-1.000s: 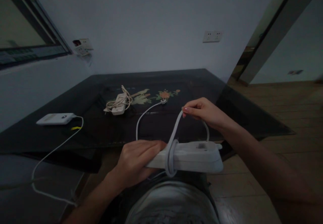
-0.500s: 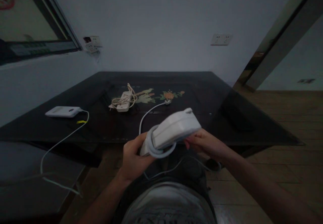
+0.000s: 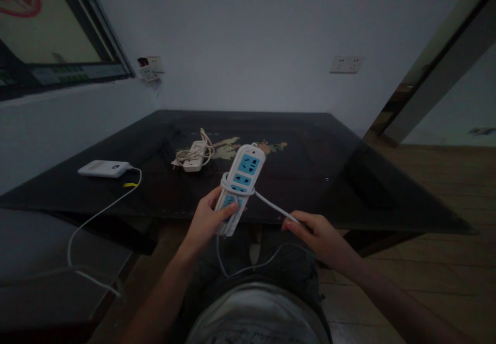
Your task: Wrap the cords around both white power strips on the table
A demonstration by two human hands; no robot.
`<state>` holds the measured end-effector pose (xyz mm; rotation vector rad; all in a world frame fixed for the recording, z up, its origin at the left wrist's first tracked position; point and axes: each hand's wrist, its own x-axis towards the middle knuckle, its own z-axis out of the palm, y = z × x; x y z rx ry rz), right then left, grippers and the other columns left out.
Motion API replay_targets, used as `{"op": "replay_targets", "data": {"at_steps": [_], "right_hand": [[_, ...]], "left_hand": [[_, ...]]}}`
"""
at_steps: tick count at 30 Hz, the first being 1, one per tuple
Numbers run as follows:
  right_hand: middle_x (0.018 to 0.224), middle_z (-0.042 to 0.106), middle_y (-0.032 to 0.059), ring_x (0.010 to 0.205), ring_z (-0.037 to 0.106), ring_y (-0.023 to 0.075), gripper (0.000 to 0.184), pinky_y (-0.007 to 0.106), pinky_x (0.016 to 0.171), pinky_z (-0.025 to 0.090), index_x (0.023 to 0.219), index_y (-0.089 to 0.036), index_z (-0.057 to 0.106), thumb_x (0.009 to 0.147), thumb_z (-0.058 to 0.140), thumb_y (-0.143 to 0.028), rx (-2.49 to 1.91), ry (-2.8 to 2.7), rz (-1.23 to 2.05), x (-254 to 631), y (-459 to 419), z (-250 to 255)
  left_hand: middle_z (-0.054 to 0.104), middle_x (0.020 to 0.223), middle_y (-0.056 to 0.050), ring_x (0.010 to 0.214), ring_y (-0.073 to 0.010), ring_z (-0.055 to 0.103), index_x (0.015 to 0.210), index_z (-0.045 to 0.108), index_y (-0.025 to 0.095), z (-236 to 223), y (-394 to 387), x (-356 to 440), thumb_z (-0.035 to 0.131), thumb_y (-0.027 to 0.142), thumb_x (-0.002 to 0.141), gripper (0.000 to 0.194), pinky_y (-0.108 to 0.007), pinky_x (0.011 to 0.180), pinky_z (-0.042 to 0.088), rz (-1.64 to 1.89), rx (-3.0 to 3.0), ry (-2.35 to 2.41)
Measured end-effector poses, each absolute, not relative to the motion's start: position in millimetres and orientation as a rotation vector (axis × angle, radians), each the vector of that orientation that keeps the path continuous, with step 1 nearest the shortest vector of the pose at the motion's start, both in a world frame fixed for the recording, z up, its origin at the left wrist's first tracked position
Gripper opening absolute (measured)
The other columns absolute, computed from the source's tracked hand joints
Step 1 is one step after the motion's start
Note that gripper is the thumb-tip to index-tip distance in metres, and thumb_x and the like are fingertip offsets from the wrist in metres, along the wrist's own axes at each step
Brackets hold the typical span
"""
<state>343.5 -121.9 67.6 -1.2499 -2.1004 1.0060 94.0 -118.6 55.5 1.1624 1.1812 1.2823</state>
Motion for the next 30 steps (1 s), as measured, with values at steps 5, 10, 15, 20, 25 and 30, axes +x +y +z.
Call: {"op": "replay_targets", "data": {"at_steps": [5, 10, 15, 20, 25, 30], "right_hand": [[0.064, 0.062, 0.0009, 0.056, 0.057, 0.0138, 0.027, 0.023, 0.051, 0.041, 0.078, -0.020, 0.061, 0.091, 0.046, -0.038, -1.279, -2.147, 0.635, 369, -133, 67], [0.070, 0.069, 0.0021, 0.056, 0.064, 0.0132, 0.028, 0.023, 0.052, 0.043, 0.088, -0.021, 0.062, 0.097, 0.039, -0.034, -1.005, -2.318, 0.144, 378, -151, 83], [0.064, 0.065, 0.0009, 0.052, 0.058, 0.0116, 0.036, 0.025, 0.050, 0.035, 0.081, -0.020, 0.060, 0.100, 0.030, -0.030, -0.747, -2.559, -0.106, 363, -164, 113], [0.057, 0.056, -0.0015, 0.048, 0.045, 0.0105, 0.031, 0.028, 0.048, 0.021, 0.078, -0.020, 0.061, 0.097, 0.038, -0.026, -0.586, -2.665, -0.200, 344, -157, 141], [0.058, 0.058, 0.0009, 0.050, 0.046, 0.0111, 0.032, 0.029, 0.049, 0.019, 0.072, -0.019, 0.063, 0.095, 0.044, -0.031, -0.578, -2.709, -0.127, 328, -122, 157], [0.075, 0.069, 0.0035, 0.067, 0.060, 0.0141, 0.025, 0.024, 0.059, 0.033, 0.082, -0.018, 0.069, 0.092, 0.050, -0.032, -0.682, -2.744, 0.254, 329, -74, 160]], "left_hand": [[0.071, 0.094, -0.009, 0.079, -0.0228, 0.070, 0.106, 0.059, 0.014, 55, -110, 69, 0.076, 0.041, 0.066, 0.051, -0.030, 0.066, 0.055, 1.330, 1.110, 1.242], [0.071, 0.093, -0.009, 0.079, -0.0237, 0.068, 0.102, 0.060, 0.011, 53, -103, 67, 0.071, 0.046, 0.070, 0.049, -0.032, 0.067, 0.053, 1.166, 1.346, 1.346], [0.070, 0.097, -0.006, 0.087, -0.0238, 0.065, 0.104, 0.065, 0.015, 60, -101, 79, 0.066, 0.044, 0.074, 0.042, -0.032, 0.076, 0.050, 0.964, 1.731, 1.464], [0.071, 0.095, -0.002, 0.085, -0.0217, 0.066, 0.101, 0.065, 0.021, 69, -109, 100, 0.066, 0.040, 0.075, 0.032, -0.028, 0.072, 0.047, 0.676, 1.979, 1.439], [0.073, 0.089, -0.002, 0.080, -0.0233, 0.068, 0.102, 0.065, 0.024, 72, -119, 116, 0.065, 0.043, 0.075, 0.033, -0.026, 0.065, 0.044, 0.399, 2.189, 1.394], [0.073, 0.091, -0.002, 0.078, -0.0233, 0.068, 0.110, 0.063, 0.026, 76, -126, 116, 0.070, 0.042, 0.072, 0.042, -0.025, 0.063, 0.044, 0.254, 2.327, 1.268]]}}
